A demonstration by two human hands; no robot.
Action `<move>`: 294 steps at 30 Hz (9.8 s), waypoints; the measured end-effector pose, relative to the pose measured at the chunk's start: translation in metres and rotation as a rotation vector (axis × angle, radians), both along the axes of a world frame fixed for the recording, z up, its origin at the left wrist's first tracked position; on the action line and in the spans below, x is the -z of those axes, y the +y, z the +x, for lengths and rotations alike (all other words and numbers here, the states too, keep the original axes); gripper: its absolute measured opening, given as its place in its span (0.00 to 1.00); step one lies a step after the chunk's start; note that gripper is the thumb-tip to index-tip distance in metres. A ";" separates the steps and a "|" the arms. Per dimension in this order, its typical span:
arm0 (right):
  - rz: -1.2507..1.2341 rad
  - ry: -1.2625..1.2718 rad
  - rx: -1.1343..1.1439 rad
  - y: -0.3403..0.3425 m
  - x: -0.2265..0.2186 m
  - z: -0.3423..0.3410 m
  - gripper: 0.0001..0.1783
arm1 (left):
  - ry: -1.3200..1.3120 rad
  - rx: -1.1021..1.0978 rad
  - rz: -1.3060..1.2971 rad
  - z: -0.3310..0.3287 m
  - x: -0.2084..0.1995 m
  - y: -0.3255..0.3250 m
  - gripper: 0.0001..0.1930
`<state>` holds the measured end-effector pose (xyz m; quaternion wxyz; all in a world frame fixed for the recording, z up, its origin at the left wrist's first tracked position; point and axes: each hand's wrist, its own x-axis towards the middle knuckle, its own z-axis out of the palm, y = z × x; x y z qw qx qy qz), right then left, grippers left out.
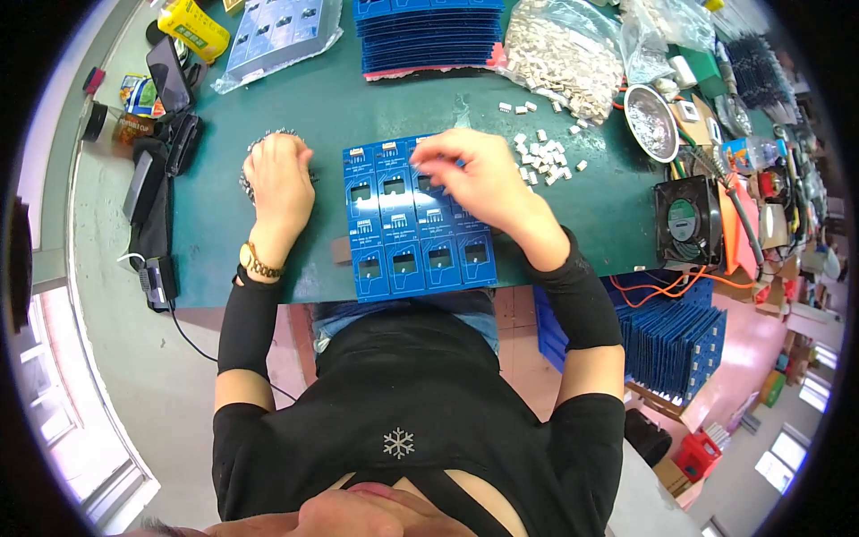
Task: The person places small electronic components by hand into designated slots on a blue plastic fixture.
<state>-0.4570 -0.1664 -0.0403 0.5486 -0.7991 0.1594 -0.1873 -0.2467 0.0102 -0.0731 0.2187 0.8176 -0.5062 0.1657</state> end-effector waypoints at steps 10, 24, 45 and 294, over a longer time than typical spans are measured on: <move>-0.316 0.059 -0.351 0.046 0.004 0.031 0.06 | 0.485 0.160 -0.389 0.008 -0.012 0.007 0.05; -0.560 0.106 -0.351 0.055 0.003 0.040 0.06 | 0.657 0.221 -0.516 0.012 -0.011 0.009 0.05; -0.735 0.172 -0.388 0.062 -0.009 0.038 0.06 | 0.711 0.189 -0.348 0.008 -0.012 0.009 0.04; -0.273 -0.043 0.128 -0.053 -0.002 -0.015 0.07 | 0.091 -0.059 0.210 0.062 -0.022 -0.028 0.12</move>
